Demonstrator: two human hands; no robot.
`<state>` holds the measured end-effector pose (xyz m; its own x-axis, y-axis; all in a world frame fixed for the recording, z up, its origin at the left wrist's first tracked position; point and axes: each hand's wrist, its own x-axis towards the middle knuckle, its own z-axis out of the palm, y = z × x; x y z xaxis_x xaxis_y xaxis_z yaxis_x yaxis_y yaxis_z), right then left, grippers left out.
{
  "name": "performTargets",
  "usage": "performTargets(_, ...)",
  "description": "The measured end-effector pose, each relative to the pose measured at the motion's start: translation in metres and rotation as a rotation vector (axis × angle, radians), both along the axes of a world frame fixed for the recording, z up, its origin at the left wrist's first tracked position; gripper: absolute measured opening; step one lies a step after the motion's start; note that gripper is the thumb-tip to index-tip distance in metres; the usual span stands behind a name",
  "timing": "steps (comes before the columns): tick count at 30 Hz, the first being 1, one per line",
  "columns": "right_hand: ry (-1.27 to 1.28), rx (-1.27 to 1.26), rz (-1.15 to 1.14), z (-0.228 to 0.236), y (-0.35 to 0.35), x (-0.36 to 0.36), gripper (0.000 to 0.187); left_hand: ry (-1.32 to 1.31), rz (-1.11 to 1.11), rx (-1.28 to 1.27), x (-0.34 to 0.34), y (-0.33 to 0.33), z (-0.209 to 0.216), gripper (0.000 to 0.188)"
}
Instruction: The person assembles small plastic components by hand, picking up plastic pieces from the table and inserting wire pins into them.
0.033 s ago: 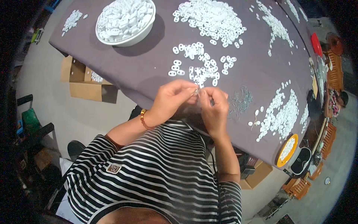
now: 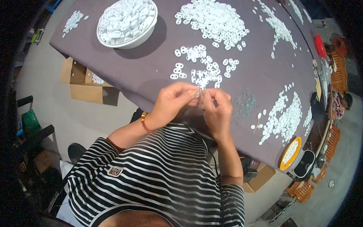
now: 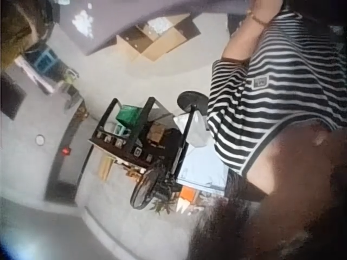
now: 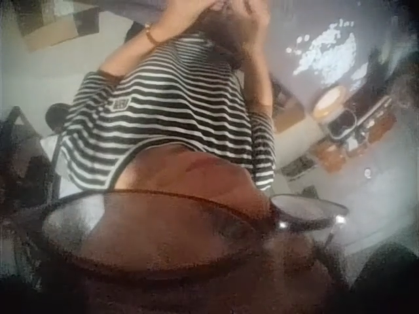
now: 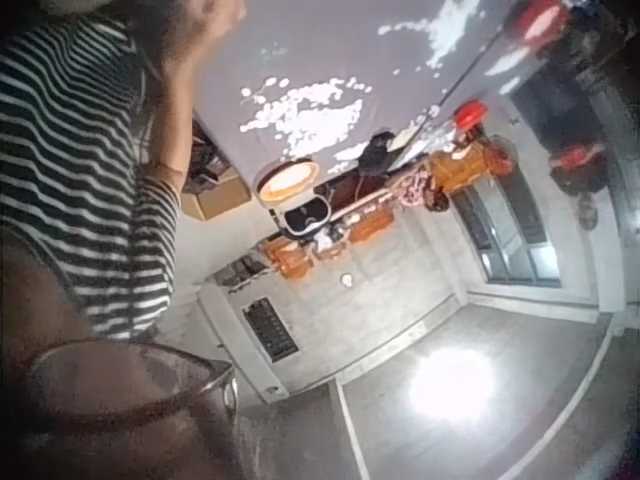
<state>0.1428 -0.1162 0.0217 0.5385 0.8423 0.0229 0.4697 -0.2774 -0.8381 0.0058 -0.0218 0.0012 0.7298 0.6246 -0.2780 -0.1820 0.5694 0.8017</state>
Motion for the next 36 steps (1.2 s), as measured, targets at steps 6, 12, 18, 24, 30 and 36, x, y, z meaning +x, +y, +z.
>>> performTargets(6,-0.448,0.075,-0.049,0.003,0.060,0.030,0.009,-0.035,0.035,0.003,-0.001,0.009,-0.002,0.021)
performTargets(12,-0.862,-0.014,0.060,-0.004,0.080,0.038,0.014,-0.001,0.023,0.033,-0.003,0.015,-0.003,0.021)
performTargets(18,-0.736,0.038,0.024,0.007,0.083,0.044,0.010,0.012,0.023,0.039,-0.003,0.020,0.004,0.020)
performTargets(24,0.900,0.037,-0.135,0.023,0.065,0.052,0.020,-0.067,0.061,-0.016,-0.001,0.026,0.005,0.022)
performTargets(30,1.119,0.100,-0.044,0.025,0.047,0.053,0.023,-0.030,0.068,-0.026,0.004,0.032,0.010,0.022)
performTargets(36,1.087,0.066,-0.028,0.031,0.035,0.048,0.025,-0.031,0.046,-0.038,0.008,0.030,0.016,0.023)
